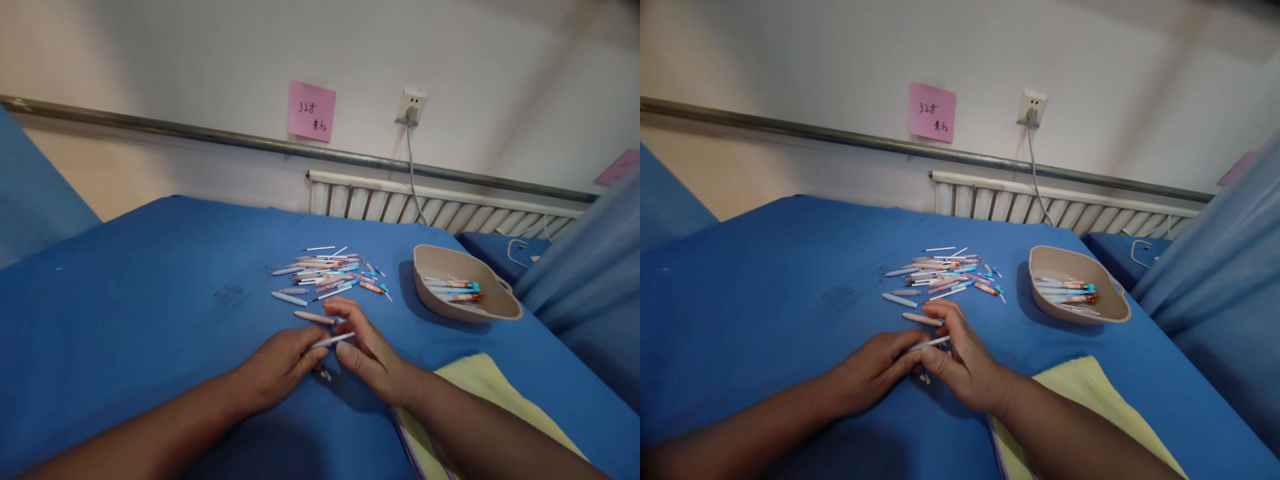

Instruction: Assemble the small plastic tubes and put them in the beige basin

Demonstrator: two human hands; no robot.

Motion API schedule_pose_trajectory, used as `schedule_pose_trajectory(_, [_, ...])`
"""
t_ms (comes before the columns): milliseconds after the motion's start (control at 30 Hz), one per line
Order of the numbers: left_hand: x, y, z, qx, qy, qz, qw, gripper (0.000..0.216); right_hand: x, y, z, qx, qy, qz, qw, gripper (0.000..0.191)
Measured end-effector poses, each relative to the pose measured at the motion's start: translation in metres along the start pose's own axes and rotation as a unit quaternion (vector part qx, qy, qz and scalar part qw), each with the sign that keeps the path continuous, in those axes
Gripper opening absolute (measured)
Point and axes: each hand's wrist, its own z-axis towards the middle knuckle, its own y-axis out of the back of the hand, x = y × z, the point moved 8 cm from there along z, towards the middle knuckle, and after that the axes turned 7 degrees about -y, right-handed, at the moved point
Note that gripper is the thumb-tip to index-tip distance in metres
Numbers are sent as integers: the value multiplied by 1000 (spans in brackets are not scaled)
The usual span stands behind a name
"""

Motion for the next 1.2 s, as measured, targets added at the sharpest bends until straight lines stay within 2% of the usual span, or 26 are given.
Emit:
schedule_pose_trajectory(133, [4,0,1,2,-6,0,1000,27,1,-2,-1,10,-16,110,994,49])
schedule_pose_trajectory(300, [6,2,4,9,-4,-30,1000,26,-5,1,-1,-26,-43,313,949,51])
schedule_pose_trajectory(400, [8,3,5,14,8,-74,997,25,-16,13,5,-56,-56,346,935,50])
schedule_pose_trajectory(467, [12,5,6,1,21,-120,993,24,-35,36,11,-131,-75,305,940,44])
schedule_pose_trajectory(533, [19,7,6,-24,42,-178,983,23,-55,65,14,-226,-95,199,949,33])
schedule_pose_trajectory(600, [29,8,5,-45,72,-238,968,26,-71,90,19,-277,-98,86,952,28])
schedule_pose_trajectory(667, [38,8,5,-59,100,-286,951,30,-81,106,22,-293,-111,-51,948,22])
schedule_pose_trajectory(733, [44,9,4,-74,118,-323,936,33,-84,115,24,-291,-115,-200,928,19])
schedule_pose_trajectory(800, [48,11,4,-90,125,-354,922,33,-86,116,24,-271,-119,-296,908,18])
schedule_pose_trajectory(967, [52,15,3,-119,130,-421,890,31,-96,112,24,-220,-172,-352,893,17])
schedule_pose_trajectory(1200, [55,15,0,-138,144,-473,858,32,-88,118,23,-262,-152,-397,866,23])
